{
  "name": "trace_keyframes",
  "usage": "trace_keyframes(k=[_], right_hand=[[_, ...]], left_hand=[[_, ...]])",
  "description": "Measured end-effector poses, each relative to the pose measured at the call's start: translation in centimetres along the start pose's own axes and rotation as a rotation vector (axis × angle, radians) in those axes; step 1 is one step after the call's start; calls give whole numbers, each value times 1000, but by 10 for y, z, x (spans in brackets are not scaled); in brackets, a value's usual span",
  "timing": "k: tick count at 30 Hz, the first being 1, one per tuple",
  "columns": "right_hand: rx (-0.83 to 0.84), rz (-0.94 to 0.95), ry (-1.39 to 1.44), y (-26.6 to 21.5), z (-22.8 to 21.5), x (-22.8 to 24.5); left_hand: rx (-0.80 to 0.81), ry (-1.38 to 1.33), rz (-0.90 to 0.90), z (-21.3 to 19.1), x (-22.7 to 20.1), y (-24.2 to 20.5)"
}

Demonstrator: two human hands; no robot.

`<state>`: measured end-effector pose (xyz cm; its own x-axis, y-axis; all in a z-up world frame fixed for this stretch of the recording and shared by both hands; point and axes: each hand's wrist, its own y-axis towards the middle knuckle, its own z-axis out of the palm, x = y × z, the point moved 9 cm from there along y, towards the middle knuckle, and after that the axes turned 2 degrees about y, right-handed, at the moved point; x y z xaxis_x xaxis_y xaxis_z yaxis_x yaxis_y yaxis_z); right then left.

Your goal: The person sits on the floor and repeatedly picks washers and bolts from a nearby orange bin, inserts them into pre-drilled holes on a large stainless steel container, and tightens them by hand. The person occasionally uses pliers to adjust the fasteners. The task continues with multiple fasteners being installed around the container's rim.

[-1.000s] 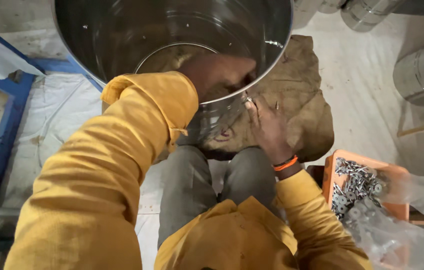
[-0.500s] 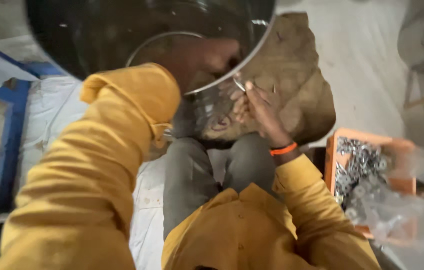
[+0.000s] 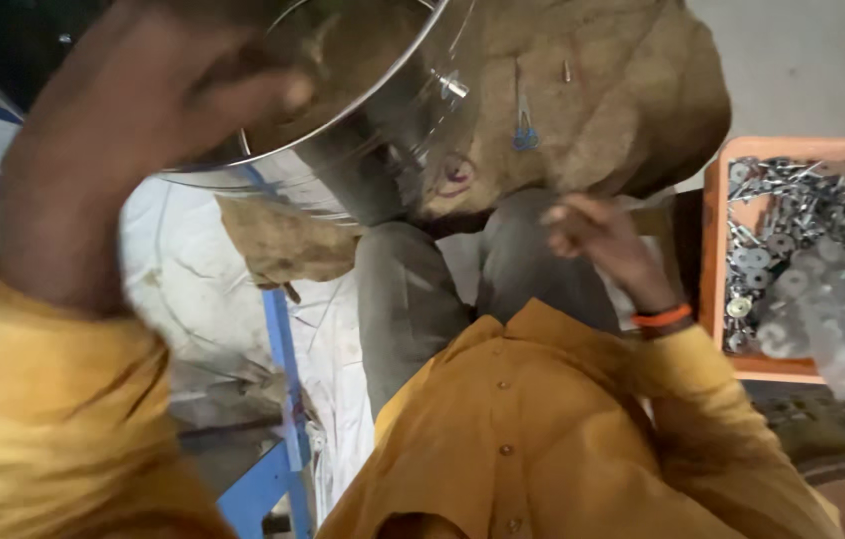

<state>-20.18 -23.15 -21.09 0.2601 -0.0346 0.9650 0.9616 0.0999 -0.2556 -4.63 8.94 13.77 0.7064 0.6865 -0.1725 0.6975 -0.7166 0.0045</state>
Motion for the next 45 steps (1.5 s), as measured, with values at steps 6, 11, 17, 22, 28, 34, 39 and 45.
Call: trace_keyframes(k=[6, 11, 17, 22, 28, 34, 39, 45], right_hand=[[-121, -25, -33, -31, -32, 15], [-39, 24, -146, -26, -4, 13], [128, -79, -212, -40, 28, 27], [112, -20, -385, -56, 28, 32], [88, -114, -385, -89, -5, 70], [-363, -26, -820, -148, -131, 99], [-607, -122, -277, -170, -194, 105], [-708, -80, -780, -197, -184, 122]], left_hand=[[-106, 189, 32, 1, 6, -77], [-260, 342, 27, 15, 0, -83], [-440, 481, -114, 41, -47, -53], [-632, 636, -185, 48, -90, -16], [-479, 412, -242, 58, -72, 3], [-551, 359, -167, 41, -61, -36], [-630, 516, -151, 50, -56, -48], [-691, 179, -171, 63, -44, -44]])
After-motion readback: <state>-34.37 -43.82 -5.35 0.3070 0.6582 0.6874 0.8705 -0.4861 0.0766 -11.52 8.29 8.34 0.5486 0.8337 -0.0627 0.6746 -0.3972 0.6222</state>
